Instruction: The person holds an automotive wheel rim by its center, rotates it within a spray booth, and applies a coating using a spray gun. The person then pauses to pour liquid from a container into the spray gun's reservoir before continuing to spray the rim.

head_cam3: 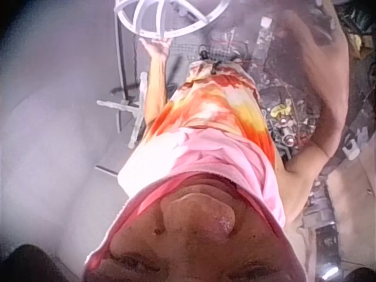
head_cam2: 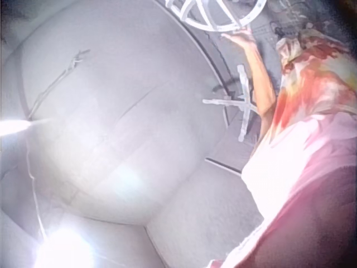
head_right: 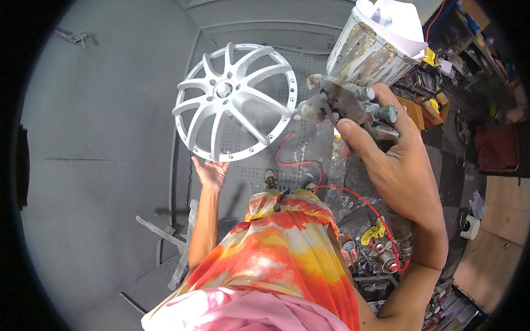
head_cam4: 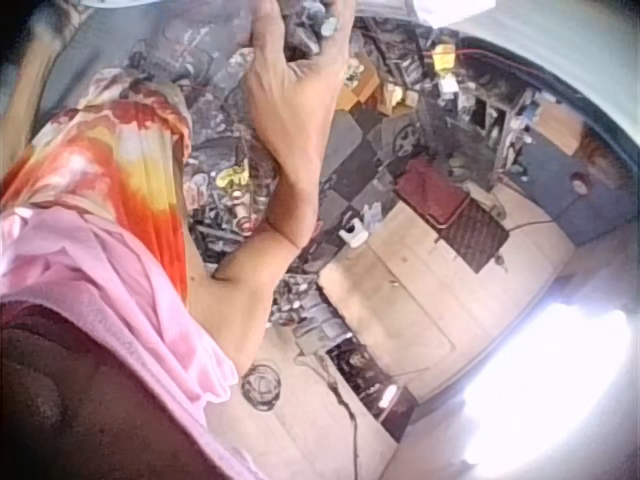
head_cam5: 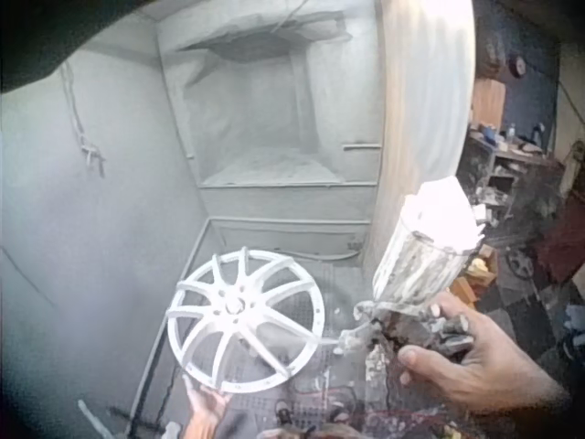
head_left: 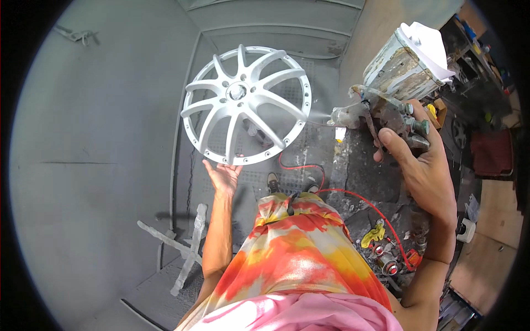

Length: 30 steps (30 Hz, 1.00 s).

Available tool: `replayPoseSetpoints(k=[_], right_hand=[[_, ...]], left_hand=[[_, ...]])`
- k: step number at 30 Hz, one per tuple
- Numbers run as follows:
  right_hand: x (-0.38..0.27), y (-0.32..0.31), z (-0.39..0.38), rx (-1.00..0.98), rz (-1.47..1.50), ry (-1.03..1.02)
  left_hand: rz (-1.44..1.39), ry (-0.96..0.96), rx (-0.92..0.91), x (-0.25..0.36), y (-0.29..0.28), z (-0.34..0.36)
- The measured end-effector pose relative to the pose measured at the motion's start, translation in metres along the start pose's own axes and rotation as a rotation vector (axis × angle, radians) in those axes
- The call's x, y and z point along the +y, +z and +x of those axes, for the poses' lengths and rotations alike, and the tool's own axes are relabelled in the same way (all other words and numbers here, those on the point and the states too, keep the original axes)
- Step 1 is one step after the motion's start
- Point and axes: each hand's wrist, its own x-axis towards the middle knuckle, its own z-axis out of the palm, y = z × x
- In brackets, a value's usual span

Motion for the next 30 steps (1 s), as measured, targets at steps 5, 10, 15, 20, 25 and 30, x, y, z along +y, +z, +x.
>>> replayPoseSetpoints(k=[5, 10, 15, 20, 25, 30], right_hand=[[0.006, 0.004, 0.001, 0.071, -0.002, -0.028], [0.001, 0.007, -0.01, 0.039, -0.011, -0.042], [-0.002, 0.019, -0.018, 0.066, -0.106, -0.102], [-0.008, 0.013, -0.004, -0.021, -0.078, -0.032], [0.005, -0.003, -0.002, 0.016, 0.0, -0.022], [0.006, 0.0, 0.001, 0.049, -0.027, -0.053]], left_hand=[[0.099, 0.023, 0.073, 0.031, -0.024, 0.034], [0.076, 0.035, 0.049, 0.075, -0.05, 0.064], [-0.113, 0.055, 0.141, 0.092, -0.066, 0.087], [-0.168, 0.018, 0.106, 0.067, -0.062, 0.083], [-0.069, 0.017, 0.131, 0.052, -0.032, 0.048], [-0.09, 0.074, 0.121, 0.046, -0.02, 0.04]])
